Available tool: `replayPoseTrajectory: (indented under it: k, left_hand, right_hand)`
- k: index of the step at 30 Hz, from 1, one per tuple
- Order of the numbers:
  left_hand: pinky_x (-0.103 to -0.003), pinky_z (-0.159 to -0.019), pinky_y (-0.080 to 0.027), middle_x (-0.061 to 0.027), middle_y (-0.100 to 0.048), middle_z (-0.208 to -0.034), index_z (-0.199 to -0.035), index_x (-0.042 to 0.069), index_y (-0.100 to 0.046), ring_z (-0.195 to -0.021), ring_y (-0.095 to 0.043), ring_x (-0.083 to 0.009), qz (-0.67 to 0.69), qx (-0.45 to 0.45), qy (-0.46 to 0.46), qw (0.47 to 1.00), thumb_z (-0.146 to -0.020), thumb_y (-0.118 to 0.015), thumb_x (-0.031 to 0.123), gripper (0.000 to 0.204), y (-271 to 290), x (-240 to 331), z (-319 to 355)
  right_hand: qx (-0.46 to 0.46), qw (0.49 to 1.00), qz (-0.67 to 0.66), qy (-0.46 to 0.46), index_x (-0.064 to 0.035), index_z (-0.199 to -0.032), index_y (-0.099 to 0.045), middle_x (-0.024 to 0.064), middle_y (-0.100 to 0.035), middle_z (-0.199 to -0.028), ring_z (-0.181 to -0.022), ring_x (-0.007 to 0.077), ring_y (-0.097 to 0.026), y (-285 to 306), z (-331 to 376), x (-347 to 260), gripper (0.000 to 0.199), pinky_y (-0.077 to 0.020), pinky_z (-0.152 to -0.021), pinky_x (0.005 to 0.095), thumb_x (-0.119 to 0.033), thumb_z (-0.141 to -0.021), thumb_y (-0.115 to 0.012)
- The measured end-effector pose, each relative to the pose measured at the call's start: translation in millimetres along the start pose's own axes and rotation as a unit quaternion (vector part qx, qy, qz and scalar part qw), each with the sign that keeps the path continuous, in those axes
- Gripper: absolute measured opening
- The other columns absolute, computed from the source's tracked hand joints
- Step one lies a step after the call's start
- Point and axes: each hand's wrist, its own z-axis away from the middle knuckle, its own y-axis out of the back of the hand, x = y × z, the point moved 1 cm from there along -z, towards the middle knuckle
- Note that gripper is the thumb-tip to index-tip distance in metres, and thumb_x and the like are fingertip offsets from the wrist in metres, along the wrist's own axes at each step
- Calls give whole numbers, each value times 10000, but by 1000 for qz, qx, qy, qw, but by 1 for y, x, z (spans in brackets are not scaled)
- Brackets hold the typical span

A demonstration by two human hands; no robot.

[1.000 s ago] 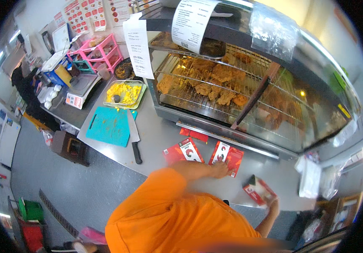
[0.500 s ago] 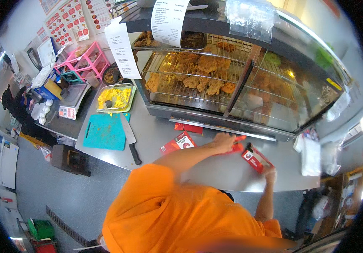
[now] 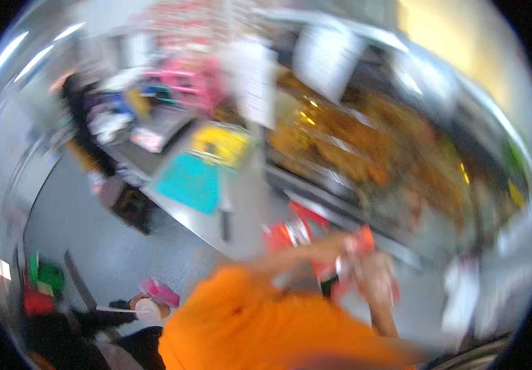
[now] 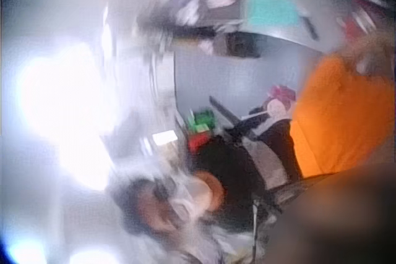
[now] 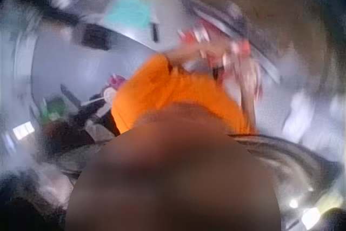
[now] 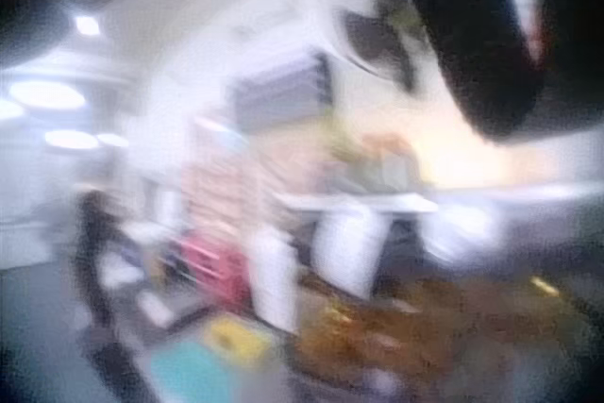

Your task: The person assembles multiple onigiri (rice balls) by placing rice, pickled vegetables, scrambled eggs, and fried chicken into red cardboard trays. They handle each component by hand and arrange the finished units in a row on the counter.

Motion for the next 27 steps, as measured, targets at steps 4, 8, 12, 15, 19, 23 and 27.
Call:
replayPoseTrajectory:
  k: [4,8,12,15,19,23,27]
  left_hand:
    - [-348,-939,-462,-76,-656,-1167,-1267,38,-584,-1080,-592,-192,38,108,133,985,-925,-631,245,403,36,-68,65]
    - [-328,-840,-502,-51,-661,-1063,-1188,42,-616,-989,-593,-129,347,231,171,893,-933,-653,228,318,-8,-122,182]
    - [-296,-964,-465,-53,-609,-1237,-1301,82,-586,-1137,-563,-128,422,481,152,753,-938,-654,315,437,-106,-92,285]
    - [-292,-948,-477,-46,-626,-1214,-1342,99,-549,-1131,-567,-132,463,530,237,669,-950,-645,306,453,-168,-46,343]
    - [-276,-884,-496,-25,-643,-1154,-1342,147,-564,-1019,-605,-126,374,522,325,694,-975,-618,315,407,-201,-18,363]
    - [-362,-1024,-411,-88,-647,-1201,-1308,180,-613,-1155,-560,-205,42,447,432,782,-995,-574,303,338,-155,2,365]
    - [-425,-1122,-329,-157,-565,-1361,-1245,61,-633,-1331,-458,-298,79,535,241,806,-989,-576,288,347,-73,58,402]
  right_hand:
    - [-239,923,-139,267,-131,-999,-715,156,-700,-989,-837,331,-680,25,-46,-23,357,-485,-783,512,-389,-911,-483]
    - [-334,752,18,568,-199,-1186,-648,156,-686,-1103,-1030,295,-664,8,-67,-112,359,-491,-907,472,-412,-927,-521]
    - [-386,545,-256,699,-128,-1295,-604,118,-693,-1130,-1056,262,-660,-10,-74,-180,488,-508,-944,398,-373,-880,-674]
    - [-758,394,-324,407,-77,-1358,-544,74,-645,-1232,-1121,181,-600,-27,-70,-241,582,-487,-953,343,-383,-889,-702]
    - [-647,404,-193,617,-37,-1267,-592,22,-655,-1125,-1000,107,-586,-23,-95,-287,531,-483,-850,294,-380,-880,-713]
    - [-630,263,-98,724,3,-1046,-674,17,-635,-888,-856,107,-568,10,-101,-313,419,-446,-741,306,-337,-816,-758]
    - [-521,343,-147,768,-1,-1024,-681,63,-659,-891,-849,150,-591,40,-101,-348,444,-447,-740,344,-382,-810,-758]
